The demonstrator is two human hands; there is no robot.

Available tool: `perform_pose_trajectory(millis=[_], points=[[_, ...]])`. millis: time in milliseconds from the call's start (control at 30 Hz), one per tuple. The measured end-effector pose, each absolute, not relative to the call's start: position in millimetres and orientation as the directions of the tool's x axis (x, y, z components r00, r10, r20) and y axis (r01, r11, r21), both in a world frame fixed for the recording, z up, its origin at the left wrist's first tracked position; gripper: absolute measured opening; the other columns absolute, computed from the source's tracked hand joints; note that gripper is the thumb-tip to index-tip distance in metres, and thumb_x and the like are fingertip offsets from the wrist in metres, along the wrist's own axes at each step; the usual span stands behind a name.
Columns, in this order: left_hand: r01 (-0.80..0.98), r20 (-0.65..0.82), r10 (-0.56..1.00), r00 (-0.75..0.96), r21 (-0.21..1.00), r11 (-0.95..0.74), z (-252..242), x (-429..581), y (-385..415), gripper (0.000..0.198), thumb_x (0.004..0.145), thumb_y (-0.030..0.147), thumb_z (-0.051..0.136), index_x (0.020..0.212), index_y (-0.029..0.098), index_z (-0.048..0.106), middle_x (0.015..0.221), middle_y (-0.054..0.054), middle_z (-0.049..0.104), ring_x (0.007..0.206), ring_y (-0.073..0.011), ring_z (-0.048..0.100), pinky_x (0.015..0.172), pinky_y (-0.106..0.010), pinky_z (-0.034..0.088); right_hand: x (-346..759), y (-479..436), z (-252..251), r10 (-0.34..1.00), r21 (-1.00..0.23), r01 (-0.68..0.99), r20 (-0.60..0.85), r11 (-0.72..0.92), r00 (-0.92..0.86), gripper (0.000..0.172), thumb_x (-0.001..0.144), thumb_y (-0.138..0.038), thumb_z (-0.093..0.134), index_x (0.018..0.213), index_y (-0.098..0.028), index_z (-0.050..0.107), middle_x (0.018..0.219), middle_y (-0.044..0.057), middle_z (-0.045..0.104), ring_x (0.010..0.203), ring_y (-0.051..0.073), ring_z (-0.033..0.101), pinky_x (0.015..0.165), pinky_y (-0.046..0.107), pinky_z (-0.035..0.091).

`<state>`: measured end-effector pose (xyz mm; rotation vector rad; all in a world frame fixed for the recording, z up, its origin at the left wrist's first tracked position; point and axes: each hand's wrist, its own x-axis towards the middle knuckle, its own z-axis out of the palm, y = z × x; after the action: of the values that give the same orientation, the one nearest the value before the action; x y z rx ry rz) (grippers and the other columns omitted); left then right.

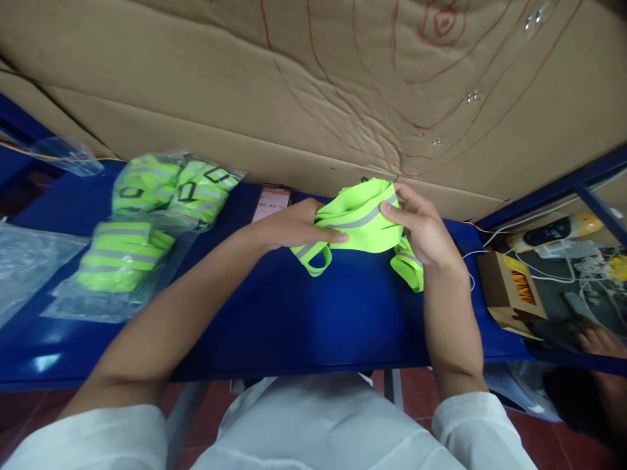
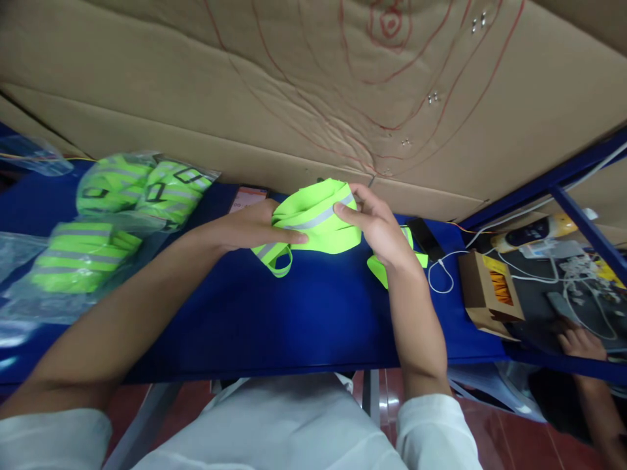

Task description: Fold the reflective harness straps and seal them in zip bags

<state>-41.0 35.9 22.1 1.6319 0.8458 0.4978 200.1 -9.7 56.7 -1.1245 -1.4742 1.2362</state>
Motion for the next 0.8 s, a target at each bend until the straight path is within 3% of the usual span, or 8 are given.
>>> perform_pose_trajectory(millis=[133, 233, 333, 433, 533, 600, 700, 800], points=[[0.188, -0.112, 0.703, 0.702, 0.982, -0.031, 18.5, -38.0, 32.4, 0.043, 0.074, 0.044, 0.088, 0.102, 0.014, 0.079, 0.093, -0.006, 0.080, 0.074, -0.0167, 0.069, 0.065, -0.023, 0.053, 189.3, -8.1, 47.3, 0.980, -1.000, 0.011, -0.019, -0.018, -0.197, 0.050, 0.086, -0.054, 0.077, 0.127, -0.027, 0.070, 0.121, 0.004, 0.079, 0.119, 0.031, 0.072, 0.101, 0.046, 0.060], [0.133, -0.067, 0.674, 0.735, 0.990, -0.048, 20.9, -38.8, 29.1, 0.052, 0.071, 0.049, 0.090, 0.109, 0.014, 0.078, 0.098, -0.006, 0.080, 0.079, -0.0192, 0.071, 0.069, -0.025, 0.056, 184.7, -8.2, 42.0, 0.992, -0.999, 0.045, 0.005, 0.011, -0.125, 0.047, 0.090, -0.059, 0.070, 0.124, -0.026, 0.072, 0.121, 0.002, 0.078, 0.122, 0.030, 0.070, 0.107, 0.045, 0.057], [0.135, -0.034, 0.669, 0.743, 0.986, -0.100, 24.5, -39.5, 27.0, 0.048, 0.069, 0.049, 0.091, 0.099, 0.014, 0.079, 0.089, -0.004, 0.079, 0.077, -0.0194, 0.070, 0.069, -0.025, 0.056, 183.7, -7.2, 38.0, 0.990, -0.965, 0.229, 0.107, 0.125, -0.090, 0.046, 0.097, -0.066, 0.057, 0.113, -0.027, 0.076, 0.117, 0.001, 0.078, 0.119, 0.029, 0.069, 0.110, 0.045, 0.053], [0.129, -0.006, 0.693, 0.721, 0.984, -0.125, 25.5, -37.2, 25.9, 0.042, 0.069, 0.048, 0.091, 0.089, 0.013, 0.078, 0.078, -0.002, 0.075, 0.070, -0.0170, 0.066, 0.066, -0.025, 0.054, 183.3, -4.0, 34.3, 0.965, -0.890, 0.372, 0.248, 0.264, -0.090, 0.047, 0.100, -0.066, 0.052, 0.119, -0.029, 0.074, 0.119, 0.003, 0.076, 0.112, 0.026, 0.069, 0.106, 0.043, 0.054], [0.140, -0.042, 0.745, 0.666, 0.988, -0.070, 22.1, -32.5, 25.3, 0.041, 0.069, 0.046, 0.091, 0.089, 0.013, 0.077, 0.076, -0.002, 0.073, 0.067, -0.0152, 0.064, 0.062, -0.024, 0.052, 182.8, -3.0, 34.6, 0.865, -0.740, 0.501, 0.500, 0.448, -0.035, 0.038, 0.102, -0.059, 0.055, 0.121, -0.030, 0.072, 0.121, 0.005, 0.072, 0.111, 0.024, 0.067, 0.103, 0.041, 0.054], [0.146, -0.085, 0.769, 0.633, 0.989, -0.011, 18.3, -29.6, 25.0, 0.044, 0.067, 0.044, 0.092, 0.093, 0.012, 0.077, 0.082, -0.004, 0.075, 0.068, -0.0155, 0.065, 0.062, -0.025, 0.052, 183.3, -5.7, 38.5, 0.818, -0.640, 0.575, 0.566, 0.510, -0.096, 0.038, 0.106, -0.055, 0.048, 0.120, -0.029, 0.072, 0.121, 0.007, 0.071, 0.116, 0.025, 0.066, 0.107, 0.042, 0.052], [0.106, -0.099, 0.802, 0.589, 0.993, 0.045, 13.4, -27.7, 24.5, 0.050, 0.068, 0.046, 0.092, 0.103, 0.014, 0.076, 0.092, -0.006, 0.077, 0.075, -0.0173, 0.069, 0.067, -0.027, 0.056, 184.3, -13.0, 46.2, 0.824, -0.571, 0.606, 0.481, 0.553, -0.298, 0.048, 0.105, -0.059, 0.047, 0.140, -0.030, 0.064, 0.140, 0.009, 0.065, 0.135, 0.029, 0.058, 0.120, 0.049, 0.043], [0.085, -0.070, 0.819, 0.570, 0.996, 0.026, 12.4, -28.5, 23.5, 0.047, 0.071, 0.047, 0.090, 0.101, 0.014, 0.076, 0.095, -0.007, 0.077, 0.081, -0.0191, 0.071, 0.071, -0.028, 0.058, 182.2, -19.2, 50.0, 0.819, -0.562, 0.595, 0.379, 0.574, -0.431, 0.083, 0.091, -0.067, 0.068, 0.160, -0.030, 0.042, 0.163, 0.012, 0.047, 0.152, 0.035, 0.042, 0.127, 0.055, 0.034]])
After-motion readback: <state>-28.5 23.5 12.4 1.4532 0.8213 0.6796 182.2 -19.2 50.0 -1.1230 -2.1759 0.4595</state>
